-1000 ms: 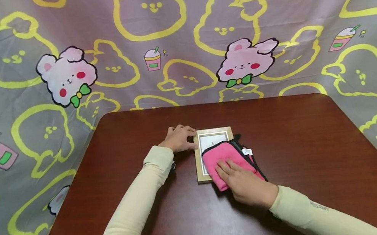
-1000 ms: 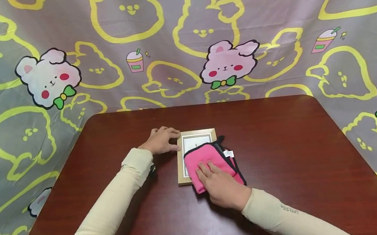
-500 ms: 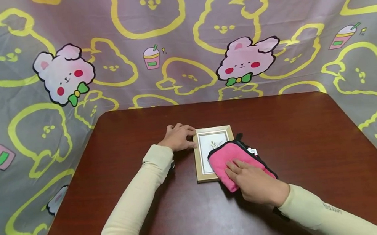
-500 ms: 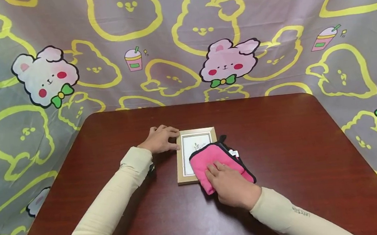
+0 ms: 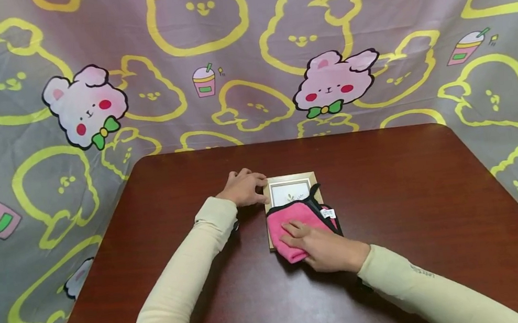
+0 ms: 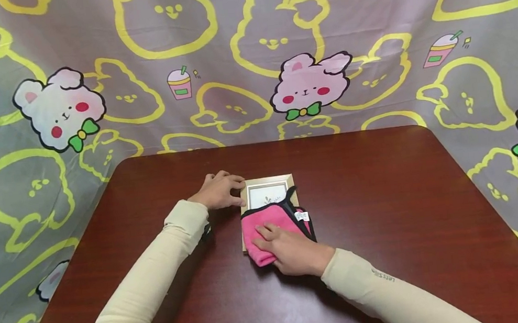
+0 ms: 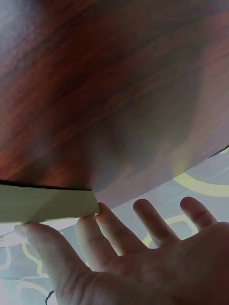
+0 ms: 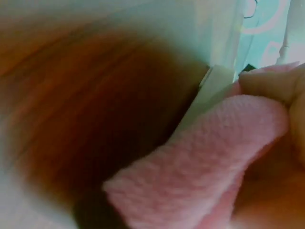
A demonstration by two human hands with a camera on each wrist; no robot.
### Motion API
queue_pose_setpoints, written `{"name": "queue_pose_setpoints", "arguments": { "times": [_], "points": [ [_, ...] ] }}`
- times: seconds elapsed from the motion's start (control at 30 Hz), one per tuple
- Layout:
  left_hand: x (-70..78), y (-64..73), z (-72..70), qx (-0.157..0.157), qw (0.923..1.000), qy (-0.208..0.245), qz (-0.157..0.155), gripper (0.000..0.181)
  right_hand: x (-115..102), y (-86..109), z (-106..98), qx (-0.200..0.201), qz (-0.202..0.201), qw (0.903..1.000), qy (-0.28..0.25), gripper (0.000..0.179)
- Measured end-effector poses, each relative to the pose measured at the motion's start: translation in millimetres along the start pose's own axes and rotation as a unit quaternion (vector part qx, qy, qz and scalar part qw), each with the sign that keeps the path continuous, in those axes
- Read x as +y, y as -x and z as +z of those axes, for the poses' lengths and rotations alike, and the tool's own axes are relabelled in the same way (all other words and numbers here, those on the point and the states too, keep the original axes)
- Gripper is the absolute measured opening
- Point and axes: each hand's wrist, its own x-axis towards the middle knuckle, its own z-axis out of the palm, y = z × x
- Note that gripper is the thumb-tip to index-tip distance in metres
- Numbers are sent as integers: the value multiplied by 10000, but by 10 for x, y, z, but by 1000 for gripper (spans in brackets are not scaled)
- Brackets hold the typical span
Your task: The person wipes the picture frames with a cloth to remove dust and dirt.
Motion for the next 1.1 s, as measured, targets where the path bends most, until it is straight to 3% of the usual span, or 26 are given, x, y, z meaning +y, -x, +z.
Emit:
{"name": "queue_pose_setpoints", "arguments": {
  "times": [0.27, 0.6, 0.93, 1.1],
  "points": [
    [-19, -16, 25, 51, 9998, 185, 101, 62, 74, 208, -48, -1, 539, 9984, 180, 57],
    [-12, -37, 49, 22, 9998, 182, 4, 59, -152, -113, 114, 208, 202, 9977, 610, 55],
    [-31, -48, 42, -14, 9995, 313, -1, 60, -63, 181, -61, 104, 768, 9956, 529, 50],
    [-22, -56, 76, -11, 9995, 314, -96, 59, -179, 50, 7, 141, 432, 9964, 714, 50]
  ]
}}
